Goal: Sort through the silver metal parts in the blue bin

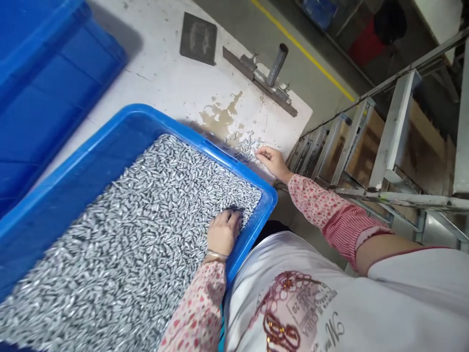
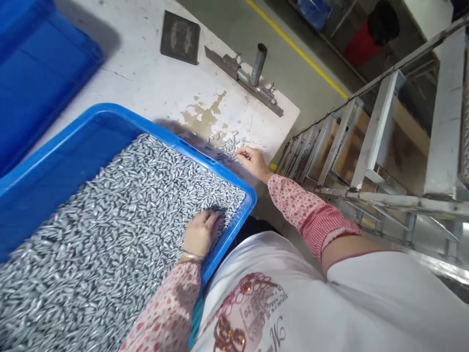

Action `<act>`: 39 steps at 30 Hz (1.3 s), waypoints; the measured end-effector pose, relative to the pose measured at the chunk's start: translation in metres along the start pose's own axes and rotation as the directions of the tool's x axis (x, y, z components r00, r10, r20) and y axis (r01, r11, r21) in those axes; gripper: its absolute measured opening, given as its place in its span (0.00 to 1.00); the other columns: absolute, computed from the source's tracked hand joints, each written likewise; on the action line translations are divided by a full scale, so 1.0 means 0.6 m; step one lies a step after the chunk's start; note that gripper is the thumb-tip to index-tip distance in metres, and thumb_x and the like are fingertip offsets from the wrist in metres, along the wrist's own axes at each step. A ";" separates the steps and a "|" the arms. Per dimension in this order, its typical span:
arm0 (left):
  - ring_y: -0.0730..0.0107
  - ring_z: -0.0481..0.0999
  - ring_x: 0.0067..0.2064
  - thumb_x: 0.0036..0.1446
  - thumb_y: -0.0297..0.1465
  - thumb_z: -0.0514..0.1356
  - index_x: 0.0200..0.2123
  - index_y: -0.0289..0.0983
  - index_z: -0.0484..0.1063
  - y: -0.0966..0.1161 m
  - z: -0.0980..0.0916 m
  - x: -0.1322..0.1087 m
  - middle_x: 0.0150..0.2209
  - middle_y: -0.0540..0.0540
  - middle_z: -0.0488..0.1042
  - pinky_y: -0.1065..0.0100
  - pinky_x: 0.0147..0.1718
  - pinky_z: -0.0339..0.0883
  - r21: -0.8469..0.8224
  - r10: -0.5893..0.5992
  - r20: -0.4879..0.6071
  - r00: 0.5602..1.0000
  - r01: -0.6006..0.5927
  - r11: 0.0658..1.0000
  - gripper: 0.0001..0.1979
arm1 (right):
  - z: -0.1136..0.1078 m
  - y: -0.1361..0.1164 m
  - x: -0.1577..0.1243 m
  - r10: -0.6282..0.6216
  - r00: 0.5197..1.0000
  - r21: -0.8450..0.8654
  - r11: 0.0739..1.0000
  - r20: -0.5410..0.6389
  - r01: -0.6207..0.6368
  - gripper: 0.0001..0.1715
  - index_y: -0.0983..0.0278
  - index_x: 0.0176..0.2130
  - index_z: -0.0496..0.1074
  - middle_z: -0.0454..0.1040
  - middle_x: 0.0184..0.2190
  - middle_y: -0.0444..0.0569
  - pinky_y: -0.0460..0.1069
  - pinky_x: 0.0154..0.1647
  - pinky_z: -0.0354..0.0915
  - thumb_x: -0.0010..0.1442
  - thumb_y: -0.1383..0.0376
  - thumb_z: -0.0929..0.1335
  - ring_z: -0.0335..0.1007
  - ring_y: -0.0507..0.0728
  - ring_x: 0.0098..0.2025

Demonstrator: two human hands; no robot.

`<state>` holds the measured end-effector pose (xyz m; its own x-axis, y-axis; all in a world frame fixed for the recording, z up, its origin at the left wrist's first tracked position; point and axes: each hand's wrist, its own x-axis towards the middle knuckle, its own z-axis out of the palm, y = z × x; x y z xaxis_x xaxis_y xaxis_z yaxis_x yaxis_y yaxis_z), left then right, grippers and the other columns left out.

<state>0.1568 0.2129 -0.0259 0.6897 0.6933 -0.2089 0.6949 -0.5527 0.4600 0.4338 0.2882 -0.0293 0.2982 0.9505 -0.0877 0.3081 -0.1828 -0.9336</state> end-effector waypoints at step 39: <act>0.49 0.60 0.62 0.58 0.45 0.57 0.56 0.33 0.64 -0.036 -0.048 -0.040 0.58 0.31 0.63 0.48 0.60 0.54 -0.570 -0.723 -0.470 0.506 0.451 0.686 0.28 | 0.036 -0.095 -0.065 -0.034 0.998 0.039 0.999 0.052 0.032 0.13 0.65 0.44 0.73 0.74 0.28 0.44 0.45 0.27 0.65 0.63 0.62 0.64 0.69 0.49 0.25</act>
<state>0.1193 0.2217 -0.0058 -0.2488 0.9680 -0.0331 0.6720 0.1971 0.7138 0.3850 0.2670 0.0195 0.2405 0.9678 -0.0739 0.2824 -0.1426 -0.9486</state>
